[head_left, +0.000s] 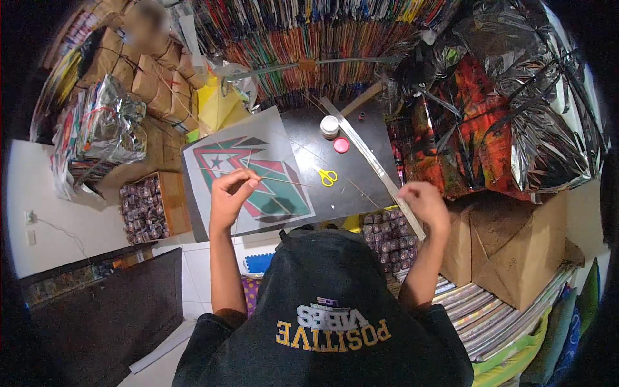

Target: The person assembles a kite frame by tying thin wooden sticks together with string. They repeatedly wrap and knot the string at the intersections of the sticks to form a cross-shaped structure. The person uses scissors to cut the string and a small container of adhesive is visible on the table.

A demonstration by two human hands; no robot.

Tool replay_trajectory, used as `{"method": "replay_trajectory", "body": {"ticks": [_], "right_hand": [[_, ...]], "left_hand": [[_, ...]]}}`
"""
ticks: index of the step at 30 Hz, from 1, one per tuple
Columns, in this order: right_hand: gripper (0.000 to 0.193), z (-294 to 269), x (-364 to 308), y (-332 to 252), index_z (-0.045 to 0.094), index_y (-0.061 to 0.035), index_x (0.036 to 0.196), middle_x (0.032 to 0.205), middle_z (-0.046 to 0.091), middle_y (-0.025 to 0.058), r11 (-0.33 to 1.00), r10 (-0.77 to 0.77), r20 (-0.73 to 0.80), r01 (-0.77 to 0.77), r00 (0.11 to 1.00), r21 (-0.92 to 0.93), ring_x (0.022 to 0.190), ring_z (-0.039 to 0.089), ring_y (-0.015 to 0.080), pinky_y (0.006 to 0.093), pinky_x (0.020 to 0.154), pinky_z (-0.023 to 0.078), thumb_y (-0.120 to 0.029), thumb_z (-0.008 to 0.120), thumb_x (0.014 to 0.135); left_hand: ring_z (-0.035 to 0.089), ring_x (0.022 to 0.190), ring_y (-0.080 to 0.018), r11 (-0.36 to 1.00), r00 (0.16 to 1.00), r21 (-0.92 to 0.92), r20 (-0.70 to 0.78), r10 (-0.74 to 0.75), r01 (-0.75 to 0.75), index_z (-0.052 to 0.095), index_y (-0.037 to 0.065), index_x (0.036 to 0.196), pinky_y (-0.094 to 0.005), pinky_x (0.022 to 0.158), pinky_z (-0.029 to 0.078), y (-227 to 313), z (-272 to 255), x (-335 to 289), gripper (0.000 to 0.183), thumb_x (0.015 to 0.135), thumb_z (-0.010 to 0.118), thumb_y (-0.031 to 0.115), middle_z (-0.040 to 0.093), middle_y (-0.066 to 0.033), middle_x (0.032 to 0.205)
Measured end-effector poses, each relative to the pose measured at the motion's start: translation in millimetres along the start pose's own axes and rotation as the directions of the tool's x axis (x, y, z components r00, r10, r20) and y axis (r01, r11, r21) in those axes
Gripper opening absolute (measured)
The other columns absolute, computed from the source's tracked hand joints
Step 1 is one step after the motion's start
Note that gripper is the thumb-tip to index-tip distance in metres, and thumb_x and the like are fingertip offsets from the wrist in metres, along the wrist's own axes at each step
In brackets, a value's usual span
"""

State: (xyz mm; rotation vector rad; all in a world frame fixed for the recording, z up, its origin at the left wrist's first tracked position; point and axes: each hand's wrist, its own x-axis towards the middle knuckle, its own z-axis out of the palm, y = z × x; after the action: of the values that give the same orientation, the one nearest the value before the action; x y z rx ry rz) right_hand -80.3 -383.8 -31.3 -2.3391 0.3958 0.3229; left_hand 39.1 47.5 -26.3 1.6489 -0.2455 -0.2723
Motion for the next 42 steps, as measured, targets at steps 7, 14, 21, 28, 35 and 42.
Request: {"method": "replay_trajectory", "body": {"ticks": [7, 14, 21, 28, 35, 42], "right_hand": [[0.053, 77.3, 14.8, -52.4, 0.051, -0.0072, 0.142, 0.142, 0.054, 0.0185, 0.868, -0.432, -0.083, 0.439, 0.898, 0.232, 0.133, 0.05, 0.0342, 0.0421, 0.111, 0.038, -0.014, 0.066, 0.091], [0.047, 117.4, 7.7, -97.8, 0.045, -0.0018, 0.143, 0.129, 0.058, 0.0086, 0.495, -0.527, 0.111, 0.198, 0.843, 0.846, 0.112, 0.056, 0.015, 0.0315, 0.097, 0.044, -0.023, 0.055, 0.103], [0.03, 105.3, -3.7, -109.6, 0.055, -0.0056, 0.126, 0.069, 0.039, -0.0086, 0.414, -0.468, 0.313, -0.108, 0.826, 0.904, 0.054, 0.034, 0.0003, 0.0191, 0.049, 0.031, -0.027, 0.047, 0.106], [0.026, 111.0, -11.6, -117.4, 0.058, -0.0066, 0.12, 0.061, 0.032, -0.0122, 0.38, -0.474, 0.402, -0.229, 0.783, 0.896, 0.045, 0.026, -0.0013, 0.019, 0.04, 0.021, -0.026, 0.047, 0.107], [0.021, 99.0, -10.5, -130.7, 0.058, -0.0074, 0.117, 0.061, 0.031, -0.012, 0.091, -0.347, 0.279, -0.264, 0.896, 0.96, 0.042, 0.023, -0.0032, 0.0176, 0.037, 0.016, -0.023, 0.047, 0.107], [0.022, 82.0, -7.6, -139.0, 0.059, -0.0052, 0.117, 0.063, 0.03, -0.0121, -0.004, -0.292, 0.29, -0.304, 0.911, 0.953, 0.045, 0.023, -0.0047, 0.0169, 0.038, 0.015, -0.022, 0.049, 0.106]], "left_hand": [[0.064, 0.09, -0.0122, 0.979, 0.998, -0.195, -0.017, -0.06, 0.056, 0.073, -0.003, 0.098, -0.0258, 0.083, 0.05, 0.1, 55.3, 2.1, 0.013, 0.09, 0.073, 0.007, 0.071, -0.0059, 0.097], [0.064, 0.09, -0.0101, 0.978, 0.999, -0.208, -0.037, -0.037, 0.029, 0.073, -0.005, 0.1, -0.025, 0.08, 0.051, 4.7, 87.3, 7.3, 0.013, 0.092, 0.071, 0.005, 0.072, -0.0076, 0.102], [0.063, 0.084, -0.0091, 0.975, 0.979, -0.22, -0.194, -0.057, 0.013, 0.073, -0.005, 0.1, -0.0241, 0.076, 0.051, 5.1, 82.7, 10.7, 0.014, 0.093, 0.07, 0.007, 0.072, -0.0084, 0.104], [0.063, 0.082, -0.0102, 0.989, 0.969, -0.148, -0.24, -0.053, 0.017, 0.073, -0.005, 0.1, -0.025, 0.075, 0.051, -1.8, 87.2, 13.6, 0.015, 0.093, 0.069, 0.008, 0.072, -0.0087, 0.102], [0.07, 0.087, -0.0233, 0.938, 0.982, 0.292, 0.024, 0.19, -0.188, 0.074, -0.001, 0.098, -0.0321, 0.08, 0.052, -2.2, 103.1, 3.8, 0.013, 0.087, 0.069, 0.003, 0.074, -0.0145, 0.094], [0.068, 0.078, -0.0217, 0.831, 0.94, 0.46, 0.027, 0.34, -0.313, 0.073, -0.001, 0.092, -0.0314, 0.076, 0.052, 2.7, 109.6, 5.6, 0.011, 0.083, 0.072, 0.005, 0.072, -0.012, 0.087]]}}
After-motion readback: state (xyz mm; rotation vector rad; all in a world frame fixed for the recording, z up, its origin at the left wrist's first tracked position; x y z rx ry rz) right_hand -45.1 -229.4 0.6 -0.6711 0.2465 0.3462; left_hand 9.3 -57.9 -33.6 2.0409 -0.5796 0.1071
